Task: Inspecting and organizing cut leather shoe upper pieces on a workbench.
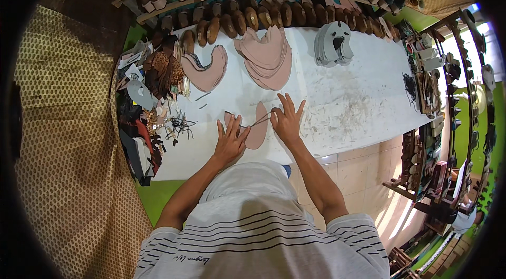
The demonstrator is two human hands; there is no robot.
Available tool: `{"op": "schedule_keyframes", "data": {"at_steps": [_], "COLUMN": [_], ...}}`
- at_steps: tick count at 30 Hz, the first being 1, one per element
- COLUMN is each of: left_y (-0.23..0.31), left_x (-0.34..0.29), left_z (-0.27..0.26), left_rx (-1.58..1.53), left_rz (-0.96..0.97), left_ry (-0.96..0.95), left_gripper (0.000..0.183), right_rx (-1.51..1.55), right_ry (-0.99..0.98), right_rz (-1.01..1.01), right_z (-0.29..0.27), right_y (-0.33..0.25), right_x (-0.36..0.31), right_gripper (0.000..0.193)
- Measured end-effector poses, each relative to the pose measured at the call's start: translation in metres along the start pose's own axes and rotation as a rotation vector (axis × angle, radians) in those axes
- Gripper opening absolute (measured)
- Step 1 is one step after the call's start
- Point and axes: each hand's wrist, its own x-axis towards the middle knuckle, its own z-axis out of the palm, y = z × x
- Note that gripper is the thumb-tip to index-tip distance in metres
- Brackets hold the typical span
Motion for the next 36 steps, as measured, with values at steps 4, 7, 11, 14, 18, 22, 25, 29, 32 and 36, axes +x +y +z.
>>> {"op": "schedule_keyframes", "data": {"at_steps": [4,7,11,14,18,22,25,29,32,36], "left_y": [-0.001,0.0,0.001,0.003,0.005,0.006,0.009,0.01,0.01,0.009], "left_x": [0.0,0.0,0.005,0.006,0.01,0.014,0.016,0.019,0.019,0.019], "left_z": [0.005,0.005,0.002,0.0,-0.002,-0.004,-0.006,-0.009,-0.008,-0.008], "left_rx": [0.036,0.026,0.034,0.038,0.04,0.033,0.007,0.003,0.011,0.003], "left_rz": [0.003,-0.008,0.027,0.024,0.016,0.017,0.028,0.012,0.005,0.003], "left_ry": [0.035,0.045,0.068,0.073,0.046,0.076,0.065,-0.035,-0.053,-0.045], "left_gripper": [0.05,0.048,0.046,0.044,0.043,0.047,0.053,0.059,0.059,0.057], "right_rx": [-0.003,-0.041,-0.096,-0.106,-0.122,-0.121,-0.138,-0.134,-0.135,-0.11], "right_ry": [0.006,-0.032,-0.061,-0.099,-0.117,-0.116,-0.111,-0.113,-0.1,-0.075], "right_rz": [-0.018,0.005,0.026,0.042,0.055,0.045,0.033,0.025,0.009,-0.06], "right_z": [0.003,0.006,0.013,0.016,0.017,0.018,0.017,0.018,0.021,0.026], "right_y": [-0.001,0.005,0.016,0.016,0.014,0.013,0.013,0.012,0.011,0.007], "right_x": [0.004,0.002,-0.005,-0.007,-0.004,0.001,0.002,0.005,0.01,0.023], "right_gripper": [0.005,0.005,0.004,0.006,0.008,0.008,0.007,0.007,0.007,0.003]}}
